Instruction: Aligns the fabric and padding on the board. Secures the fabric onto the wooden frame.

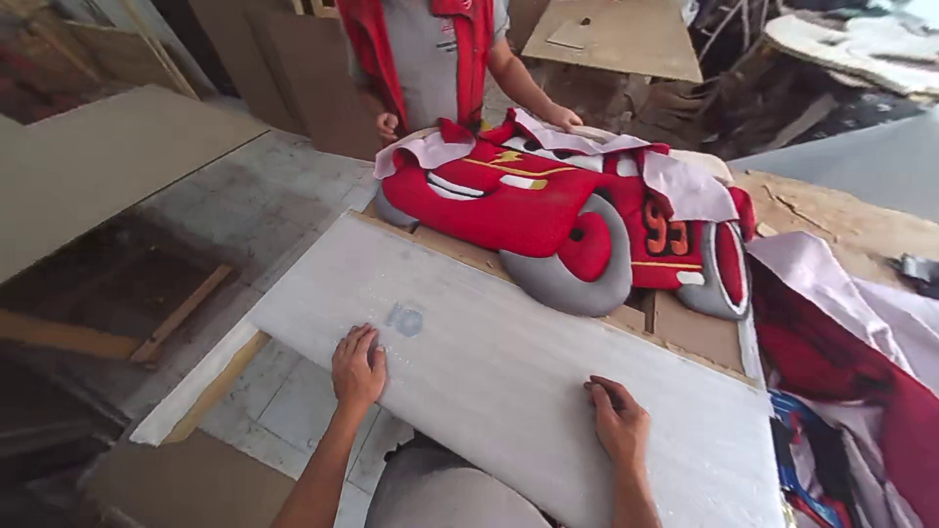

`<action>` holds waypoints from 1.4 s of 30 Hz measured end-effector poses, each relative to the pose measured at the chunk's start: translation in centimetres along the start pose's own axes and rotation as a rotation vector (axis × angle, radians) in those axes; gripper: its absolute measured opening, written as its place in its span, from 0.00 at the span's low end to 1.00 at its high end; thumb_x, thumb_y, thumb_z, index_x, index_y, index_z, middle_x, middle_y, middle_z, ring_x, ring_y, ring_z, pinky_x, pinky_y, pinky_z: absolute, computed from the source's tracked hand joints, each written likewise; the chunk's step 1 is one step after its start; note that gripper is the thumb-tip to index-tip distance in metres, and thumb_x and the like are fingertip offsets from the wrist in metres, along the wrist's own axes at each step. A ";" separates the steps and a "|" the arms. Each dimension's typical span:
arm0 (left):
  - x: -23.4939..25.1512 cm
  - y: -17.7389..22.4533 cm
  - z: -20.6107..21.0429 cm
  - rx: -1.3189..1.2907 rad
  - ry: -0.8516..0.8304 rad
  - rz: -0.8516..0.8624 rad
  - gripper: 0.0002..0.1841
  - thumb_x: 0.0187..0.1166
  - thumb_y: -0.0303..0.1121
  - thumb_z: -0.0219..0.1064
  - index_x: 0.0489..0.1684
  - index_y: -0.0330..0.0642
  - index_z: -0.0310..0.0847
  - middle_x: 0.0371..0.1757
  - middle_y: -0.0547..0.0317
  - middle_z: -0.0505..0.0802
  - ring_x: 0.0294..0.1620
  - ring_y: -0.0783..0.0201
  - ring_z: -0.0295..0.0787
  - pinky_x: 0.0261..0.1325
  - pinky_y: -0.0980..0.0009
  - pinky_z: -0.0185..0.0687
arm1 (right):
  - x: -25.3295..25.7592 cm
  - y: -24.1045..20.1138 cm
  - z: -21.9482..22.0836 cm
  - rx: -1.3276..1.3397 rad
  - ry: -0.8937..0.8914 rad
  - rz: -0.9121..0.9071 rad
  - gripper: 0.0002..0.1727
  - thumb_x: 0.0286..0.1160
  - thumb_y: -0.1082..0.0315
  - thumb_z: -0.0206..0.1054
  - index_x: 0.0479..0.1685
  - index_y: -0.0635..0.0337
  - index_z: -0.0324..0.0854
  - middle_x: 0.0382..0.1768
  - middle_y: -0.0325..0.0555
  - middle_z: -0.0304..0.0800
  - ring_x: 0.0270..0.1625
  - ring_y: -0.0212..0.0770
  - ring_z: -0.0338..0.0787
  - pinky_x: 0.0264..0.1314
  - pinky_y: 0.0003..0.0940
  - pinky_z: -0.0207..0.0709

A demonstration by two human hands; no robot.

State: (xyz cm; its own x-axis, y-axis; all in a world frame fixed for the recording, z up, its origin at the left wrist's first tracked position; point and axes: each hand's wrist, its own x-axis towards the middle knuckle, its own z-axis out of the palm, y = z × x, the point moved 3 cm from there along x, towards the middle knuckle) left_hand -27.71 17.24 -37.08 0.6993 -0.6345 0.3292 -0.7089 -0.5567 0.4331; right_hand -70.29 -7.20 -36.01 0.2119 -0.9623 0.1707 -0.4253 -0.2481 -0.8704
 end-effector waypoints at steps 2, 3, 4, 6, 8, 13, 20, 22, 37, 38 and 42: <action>0.0 -0.1 0.0 0.001 -0.016 -0.006 0.26 0.82 0.48 0.48 0.66 0.47 0.87 0.76 0.53 0.86 0.84 0.47 0.74 0.87 0.45 0.59 | -0.1 0.0 0.1 -0.006 0.001 0.020 0.14 0.78 0.64 0.61 0.48 0.62 0.90 0.35 0.37 0.97 0.28 0.23 0.89 0.30 0.21 0.83; 0.0 -0.1 0.0 0.010 -0.030 -0.007 0.27 0.82 0.48 0.48 0.67 0.48 0.87 0.77 0.54 0.85 0.84 0.47 0.73 0.88 0.44 0.58 | -0.2 0.0 0.1 -0.006 -0.003 0.031 0.14 0.79 0.64 0.61 0.48 0.62 0.90 0.36 0.38 0.97 0.28 0.23 0.89 0.30 0.21 0.83; 0.0 -0.1 0.0 0.018 -0.049 -0.007 0.27 0.83 0.49 0.47 0.70 0.49 0.85 0.79 0.54 0.84 0.85 0.47 0.71 0.88 0.44 0.57 | -0.2 0.0 0.2 -0.007 -0.003 0.037 0.14 0.79 0.64 0.61 0.48 0.63 0.90 0.36 0.38 0.97 0.28 0.24 0.89 0.29 0.22 0.83; 0.1 -0.1 0.1 0.027 -0.089 -0.002 0.28 0.84 0.50 0.45 0.74 0.50 0.83 0.82 0.55 0.82 0.87 0.47 0.68 0.89 0.43 0.55 | -0.2 -0.1 0.2 -0.015 0.001 0.033 0.14 0.79 0.65 0.61 0.49 0.63 0.90 0.35 0.39 0.96 0.28 0.24 0.89 0.30 0.21 0.83; -0.1 -0.3 0.0 0.018 -0.151 0.009 0.29 0.85 0.51 0.45 0.79 0.50 0.79 0.85 0.55 0.78 0.90 0.47 0.64 0.91 0.42 0.51 | -0.1 -0.2 0.0 -0.044 -0.009 0.017 0.15 0.80 0.65 0.61 0.50 0.64 0.89 0.36 0.39 0.96 0.29 0.24 0.89 0.32 0.22 0.83; 2.6 -3.1 -2.6 0.054 -0.311 0.071 0.27 0.84 0.53 0.50 0.76 0.54 0.81 0.84 0.60 0.79 0.90 0.50 0.65 0.90 0.38 0.49 | 0.1 -0.4 0.7 -0.141 0.003 0.030 0.15 0.79 0.64 0.61 0.50 0.64 0.89 0.33 0.39 0.95 0.28 0.24 0.87 0.33 0.24 0.82; 20.0 -16.6 -6.4 0.105 -0.485 0.100 0.23 0.85 0.46 0.59 0.73 0.44 0.82 0.82 0.45 0.79 0.85 0.43 0.70 0.88 0.39 0.55 | -1.7 -3.9 4.7 -0.582 0.198 0.210 0.17 0.81 0.64 0.62 0.59 0.62 0.89 0.49 0.60 0.91 0.47 0.53 0.90 0.53 0.56 0.81; 23.3 -19.6 -6.2 0.093 -0.599 0.125 0.31 0.83 0.51 0.61 0.84 0.48 0.71 0.87 0.46 0.72 0.86 0.42 0.67 0.86 0.38 0.58 | -2.7 -6.1 8.0 -0.797 0.284 0.266 0.19 0.81 0.64 0.61 0.64 0.61 0.87 0.61 0.67 0.87 0.62 0.66 0.87 0.65 0.64 0.78; 23.4 -25.5 -2.2 -0.470 -0.779 0.043 0.42 0.79 0.65 0.58 0.96 0.70 0.49 0.91 0.46 0.65 0.80 0.42 0.76 0.69 0.41 0.80 | -4.5 -11.9 19.9 -1.046 0.265 0.429 0.29 0.90 0.61 0.46 0.83 0.67 0.69 0.86 0.65 0.66 0.88 0.66 0.65 0.90 0.64 0.55; 23.4 -25.5 -2.2 -0.459 -0.784 0.046 0.41 0.80 0.65 0.57 0.96 0.70 0.49 0.91 0.46 0.65 0.78 0.41 0.78 0.67 0.42 0.82 | -4.4 -12.0 19.9 -1.045 0.264 0.426 0.28 0.90 0.62 0.46 0.83 0.68 0.69 0.86 0.66 0.67 0.88 0.66 0.66 0.90 0.64 0.55; 23.5 -25.3 -2.3 -0.420 -0.740 0.079 0.41 0.79 0.64 0.57 0.95 0.66 0.53 0.90 0.44 0.68 0.75 0.40 0.81 0.63 0.44 0.84 | -4.4 -11.8 20.0 -1.037 0.277 0.434 0.28 0.91 0.62 0.45 0.83 0.70 0.70 0.84 0.66 0.69 0.88 0.65 0.66 0.91 0.63 0.53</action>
State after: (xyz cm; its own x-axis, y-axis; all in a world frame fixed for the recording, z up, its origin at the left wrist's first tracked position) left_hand 6.88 17.68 -38.42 0.3055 -0.9314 -0.1980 -0.5584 -0.3437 0.7551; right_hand -48.58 2.18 -35.76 -0.2743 -0.9487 0.1572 -0.9598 0.2600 -0.1053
